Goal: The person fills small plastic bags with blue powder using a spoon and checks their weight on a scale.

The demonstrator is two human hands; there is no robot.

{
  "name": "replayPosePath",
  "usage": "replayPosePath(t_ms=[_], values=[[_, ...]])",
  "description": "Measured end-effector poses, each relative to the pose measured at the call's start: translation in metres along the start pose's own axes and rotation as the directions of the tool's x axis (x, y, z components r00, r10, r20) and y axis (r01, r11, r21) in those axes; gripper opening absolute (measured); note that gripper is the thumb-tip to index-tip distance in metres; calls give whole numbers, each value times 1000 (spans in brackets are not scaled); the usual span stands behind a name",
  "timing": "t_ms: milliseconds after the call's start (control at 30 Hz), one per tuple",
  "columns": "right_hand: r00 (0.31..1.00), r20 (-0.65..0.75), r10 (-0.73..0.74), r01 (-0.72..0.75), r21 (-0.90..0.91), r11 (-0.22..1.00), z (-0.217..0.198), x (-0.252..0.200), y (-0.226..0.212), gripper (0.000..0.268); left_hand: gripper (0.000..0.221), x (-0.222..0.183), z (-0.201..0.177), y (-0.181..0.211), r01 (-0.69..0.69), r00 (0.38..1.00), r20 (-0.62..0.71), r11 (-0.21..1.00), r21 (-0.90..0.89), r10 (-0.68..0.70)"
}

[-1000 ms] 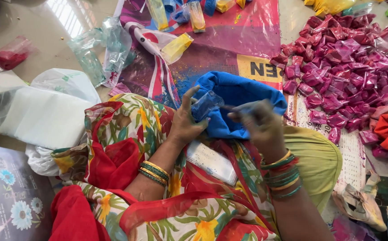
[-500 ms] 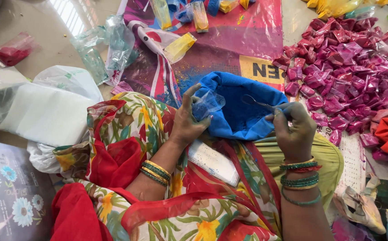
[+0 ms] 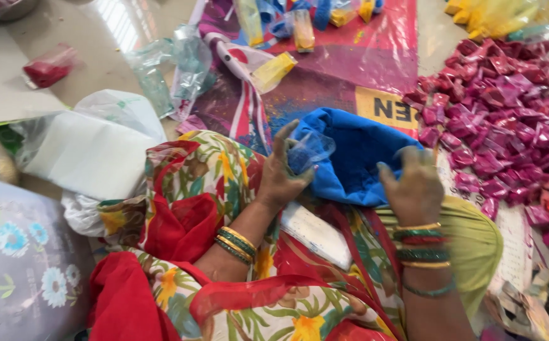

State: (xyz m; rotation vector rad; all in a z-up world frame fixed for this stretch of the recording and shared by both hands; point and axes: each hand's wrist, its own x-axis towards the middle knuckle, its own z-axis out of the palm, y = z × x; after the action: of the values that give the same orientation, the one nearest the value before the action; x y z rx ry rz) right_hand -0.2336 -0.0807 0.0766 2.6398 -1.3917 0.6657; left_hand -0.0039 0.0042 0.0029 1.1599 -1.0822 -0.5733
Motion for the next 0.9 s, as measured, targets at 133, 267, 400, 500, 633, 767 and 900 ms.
replayPosePath(t_ms=[133, 267, 400, 500, 633, 767, 900], values=[[995, -7, 100, -95, 260, 961, -40, 7, -50, 38, 102, -2, 0, 2, -21, 1000, 21, 996, 87, 19], [840, 537, -75, -309, 588, 748, -41, 17, -83, 64, 103, -5, 2, 2, -76, 995, 76, 995, 66, 71], [916, 373, -150, -180, 713, 677, -20, 36, -73, 9, 112, 0, -3, 7, -41, 993, 105, 981, -192, 62], [907, 267, -327, -73, 863, 500, -30, 51, -55, 6, 92, 6, -8, -9, 399, 913, 343, 671, -626, -222], [917, 211, -339, 23, 821, 571, -45, 54, -42, 10, 40, 6, -3, -64, 589, 792, 481, 267, -762, -375], [927, 181, -328, 28, 840, 542, -34, 44, -33, 9, 25, 1, -4, -71, 537, 837, 434, 342, -771, -334], [934, 140, -327, 55, 852, 521, -33, 39, -34, 16, 32, 13, -12, -10, 626, 759, 469, 305, -718, -452]])
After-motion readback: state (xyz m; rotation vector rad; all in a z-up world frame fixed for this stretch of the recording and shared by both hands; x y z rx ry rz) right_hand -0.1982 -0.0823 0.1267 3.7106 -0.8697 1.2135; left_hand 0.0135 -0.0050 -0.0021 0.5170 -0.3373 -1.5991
